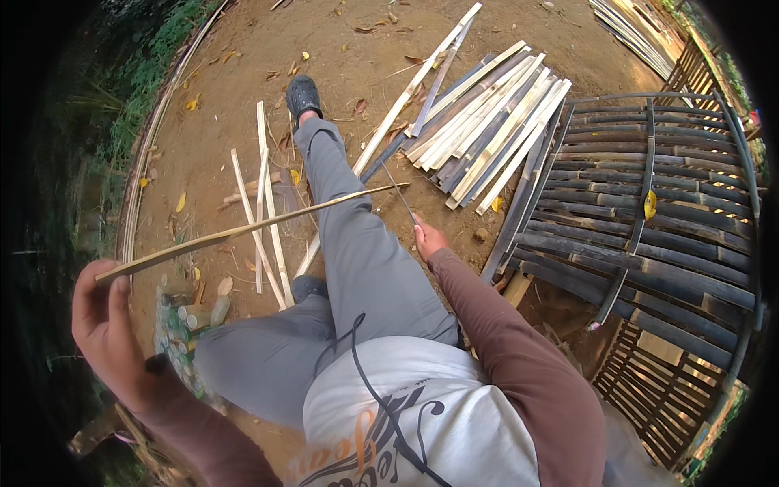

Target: The person uses a large blade to shave and thin out long bamboo strips, repeatedly drawing the blade along the surface of the wood while holding it in their hands.

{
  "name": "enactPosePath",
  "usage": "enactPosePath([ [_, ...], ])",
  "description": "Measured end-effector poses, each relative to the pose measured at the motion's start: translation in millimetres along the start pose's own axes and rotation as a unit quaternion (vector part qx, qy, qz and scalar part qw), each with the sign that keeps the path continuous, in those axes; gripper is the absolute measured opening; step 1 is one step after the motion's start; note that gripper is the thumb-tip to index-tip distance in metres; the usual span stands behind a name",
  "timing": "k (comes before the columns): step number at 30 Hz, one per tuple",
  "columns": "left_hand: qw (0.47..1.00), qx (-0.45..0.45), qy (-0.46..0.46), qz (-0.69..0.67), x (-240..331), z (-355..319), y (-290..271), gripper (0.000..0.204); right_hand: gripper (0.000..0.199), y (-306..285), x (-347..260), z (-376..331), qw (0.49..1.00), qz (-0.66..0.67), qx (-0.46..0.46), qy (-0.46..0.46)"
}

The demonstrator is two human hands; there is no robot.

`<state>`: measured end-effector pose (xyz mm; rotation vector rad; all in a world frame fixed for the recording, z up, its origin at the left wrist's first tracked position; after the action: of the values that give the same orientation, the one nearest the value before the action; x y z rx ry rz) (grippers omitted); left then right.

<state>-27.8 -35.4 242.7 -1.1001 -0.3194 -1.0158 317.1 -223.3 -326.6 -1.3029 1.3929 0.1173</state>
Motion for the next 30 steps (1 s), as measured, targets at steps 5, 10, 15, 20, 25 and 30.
enactPosePath([
  [5, 1.0, 0.007, -0.02, 0.011, -25.6, 10.5, -8.7, 0.022, 0.044, 18.7, 43.4, 22.2, 0.998, 0.014, 0.065, 0.001],
  [10, 0.999, 0.006, -0.004, 0.033, -39.6, 21.3, -16.6, 0.021, 0.043, 13.4, 45.9, 12.1, 0.998, 0.008, 0.025, 0.057],
  [15, 0.995, -0.029, 0.03, 0.086, -8.3, 37.0, 7.8, 0.033, 0.044, -14.0, 71.0, 50.5, 0.994, -0.11, 0.011, 0.023],
  [20, 0.996, 0.078, -0.037, -0.027, -5.7, 45.1, 46.8, 0.03, 0.046, -51.2, 29.4, 62.1, 0.983, 0.122, -0.011, 0.137],
  [25, 0.981, 0.13, 0.039, -0.137, 42.7, 45.9, 79.0, 0.034, 0.05, -112.9, -118.4, 8.5, 0.858, 0.469, -0.066, 0.198],
  [30, 0.987, 0.076, 0.036, -0.134, 65.2, 52.4, 97.6, 0.04, 0.054, -157.4, -217.9, -45.7, 0.86, 0.499, -0.095, 0.035],
])
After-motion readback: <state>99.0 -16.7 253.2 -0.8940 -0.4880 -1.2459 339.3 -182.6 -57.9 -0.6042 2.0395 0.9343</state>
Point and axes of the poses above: each hand's wrist, its own z-axis towards the middle knuckle, its own y-axis out of the palm, x = y × z, the point moved 7 cm from there along z, towards the middle knuckle, and after that the axes turned 7 degrees about x, right-handed, at the moved point
